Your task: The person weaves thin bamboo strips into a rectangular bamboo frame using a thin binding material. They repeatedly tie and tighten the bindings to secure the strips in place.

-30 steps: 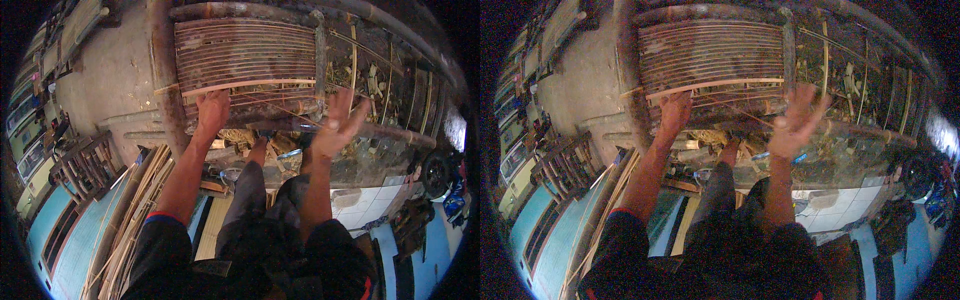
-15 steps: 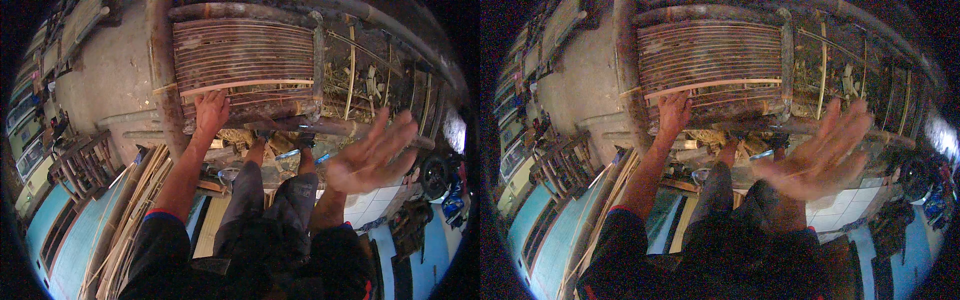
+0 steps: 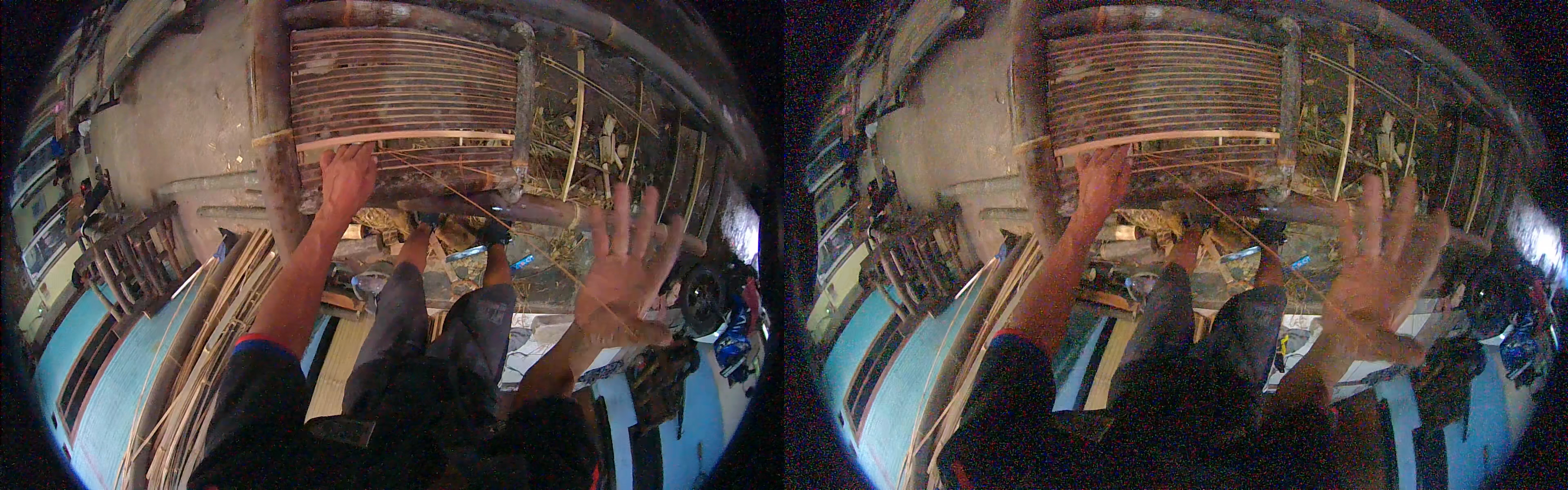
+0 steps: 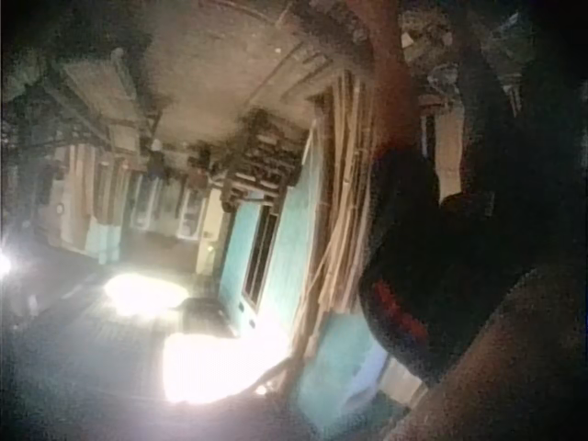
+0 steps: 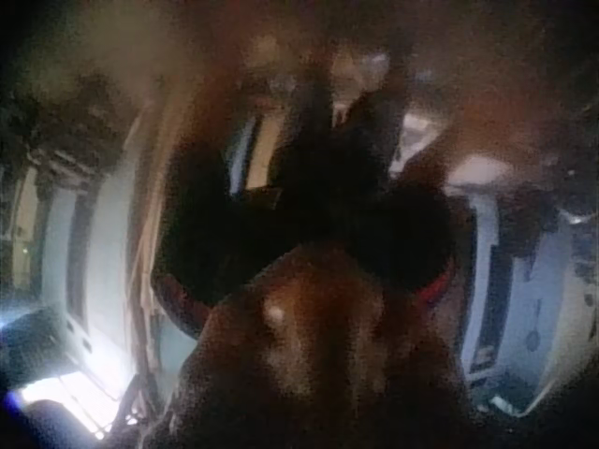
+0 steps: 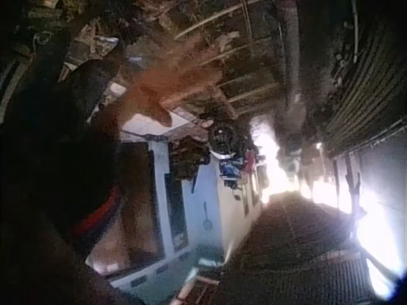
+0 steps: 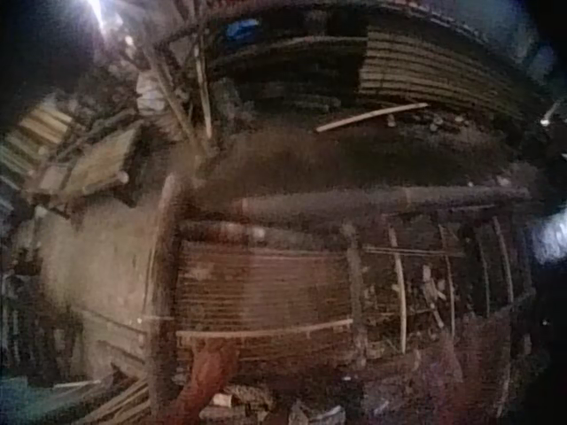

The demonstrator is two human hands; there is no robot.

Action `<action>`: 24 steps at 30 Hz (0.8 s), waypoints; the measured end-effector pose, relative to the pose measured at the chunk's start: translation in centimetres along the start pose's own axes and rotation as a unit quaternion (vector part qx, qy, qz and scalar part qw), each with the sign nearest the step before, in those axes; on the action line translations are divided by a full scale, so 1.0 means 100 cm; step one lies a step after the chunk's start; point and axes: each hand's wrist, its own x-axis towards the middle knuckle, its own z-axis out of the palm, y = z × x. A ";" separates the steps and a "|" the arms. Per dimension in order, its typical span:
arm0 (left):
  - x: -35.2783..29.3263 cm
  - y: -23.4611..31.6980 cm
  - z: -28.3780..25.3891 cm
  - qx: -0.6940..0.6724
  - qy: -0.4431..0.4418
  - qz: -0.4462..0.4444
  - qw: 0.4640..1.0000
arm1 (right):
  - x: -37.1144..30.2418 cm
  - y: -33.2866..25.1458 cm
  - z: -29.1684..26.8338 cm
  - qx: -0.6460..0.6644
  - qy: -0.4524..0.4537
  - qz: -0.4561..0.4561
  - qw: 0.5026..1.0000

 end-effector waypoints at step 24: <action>0.020 -0.003 -0.014 0.085 -0.146 -0.011 0.986 | -0.220 0.047 -0.462 -0.347 0.370 0.451 0.735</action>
